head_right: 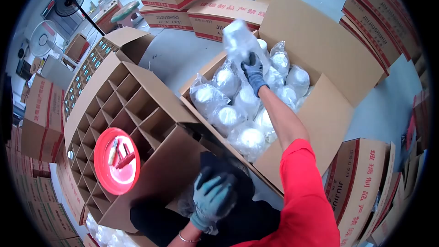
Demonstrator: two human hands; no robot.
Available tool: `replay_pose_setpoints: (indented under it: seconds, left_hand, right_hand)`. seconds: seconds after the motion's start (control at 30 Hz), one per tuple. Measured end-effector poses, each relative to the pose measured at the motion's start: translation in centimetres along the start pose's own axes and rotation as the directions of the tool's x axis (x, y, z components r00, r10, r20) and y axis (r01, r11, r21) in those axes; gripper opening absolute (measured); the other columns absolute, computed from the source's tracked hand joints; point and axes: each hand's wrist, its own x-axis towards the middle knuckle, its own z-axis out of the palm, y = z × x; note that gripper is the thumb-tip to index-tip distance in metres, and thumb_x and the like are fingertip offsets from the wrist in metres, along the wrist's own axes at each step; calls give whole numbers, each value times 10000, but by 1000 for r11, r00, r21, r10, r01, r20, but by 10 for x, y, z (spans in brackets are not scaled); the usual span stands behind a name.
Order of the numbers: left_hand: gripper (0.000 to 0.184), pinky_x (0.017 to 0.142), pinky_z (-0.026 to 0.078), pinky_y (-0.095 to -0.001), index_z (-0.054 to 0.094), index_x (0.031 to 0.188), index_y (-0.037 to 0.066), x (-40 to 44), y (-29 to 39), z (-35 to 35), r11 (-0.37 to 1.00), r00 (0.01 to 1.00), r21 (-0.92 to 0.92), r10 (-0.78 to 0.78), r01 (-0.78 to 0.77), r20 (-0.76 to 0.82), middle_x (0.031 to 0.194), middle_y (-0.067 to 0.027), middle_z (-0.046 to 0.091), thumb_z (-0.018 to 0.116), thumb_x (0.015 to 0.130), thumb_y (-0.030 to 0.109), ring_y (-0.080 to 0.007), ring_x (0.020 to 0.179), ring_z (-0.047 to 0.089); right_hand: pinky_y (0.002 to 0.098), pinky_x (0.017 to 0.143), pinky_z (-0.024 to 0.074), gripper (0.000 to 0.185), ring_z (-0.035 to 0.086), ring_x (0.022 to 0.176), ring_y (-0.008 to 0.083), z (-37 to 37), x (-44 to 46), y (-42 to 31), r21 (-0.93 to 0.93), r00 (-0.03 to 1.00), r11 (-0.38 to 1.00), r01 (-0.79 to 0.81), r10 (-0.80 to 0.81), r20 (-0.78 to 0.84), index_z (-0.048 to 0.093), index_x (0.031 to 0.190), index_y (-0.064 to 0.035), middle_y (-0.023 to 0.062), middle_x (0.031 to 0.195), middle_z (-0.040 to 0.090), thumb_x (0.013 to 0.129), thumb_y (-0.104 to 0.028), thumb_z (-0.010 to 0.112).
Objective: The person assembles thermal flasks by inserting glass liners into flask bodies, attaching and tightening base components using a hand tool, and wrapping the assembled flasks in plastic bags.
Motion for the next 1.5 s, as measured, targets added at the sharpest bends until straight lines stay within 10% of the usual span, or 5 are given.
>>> replay_pose_setpoints:
  seconds: [0.67, 0.87, 1.03, 1.23, 1.5]
  left_hand:
    - [340, 1008, 442, -515, 670, 1065, 91, 6, -31, 11, 956, 989, -290, 81, -43, 120, 1113, -99, 696, 705, 746, 202, -287, 1086, 644]
    - [345, 1003, 444, -511, 676, 1060, 80, -3, -43, -2, 974, 990, -221, -26, 57, 141, 1103, -96, 695, 716, 738, 199, -286, 1083, 642]
    - [350, 1000, 445, -508, 682, 1055, 71, -18, -45, -14, 976, 982, -168, -114, 139, 150, 1095, -93, 695, 726, 732, 197, -284, 1080, 640]
    - [355, 995, 446, -505, 688, 1050, 60, -29, -39, -24, 976, 983, -138, -156, 168, 95, 1086, -90, 695, 738, 725, 194, -283, 1077, 638]
    - [548, 1041, 394, -515, 603, 1226, 10, -2, -7, -47, 924, 935, -195, -348, 329, -74, 1244, -159, 612, 765, 736, 193, -367, 1201, 547]
  right_hand:
    - [390, 573, 525, 460, 656, 650, 275, -4, 26, -48, -820, 436, 573, -9, 740, 512, 695, 992, -4, 164, 826, 701, 748, -392, 725]
    - [439, 870, 503, 365, 639, 1013, 353, -50, 129, -8, -943, 913, 311, 114, 341, 223, 699, 1045, -53, 200, 1077, 672, 839, -318, 555]
    - [335, 807, 487, 390, 598, 870, 251, -75, 112, 131, -601, 702, 775, 199, 315, 638, 619, 1198, -91, 64, 1014, 672, 860, -285, 626]
    - [323, 760, 462, 172, 564, 830, 159, -52, 105, 61, -86, 716, 715, -694, 697, 21, 683, 971, -113, 28, 928, 658, 870, -238, 620]
    - [347, 1049, 434, 297, 573, 1155, 188, -47, 4, -248, 278, 860, 955, -105, -53, 507, 612, 1209, -37, 78, 1216, 605, 1004, -202, 474]
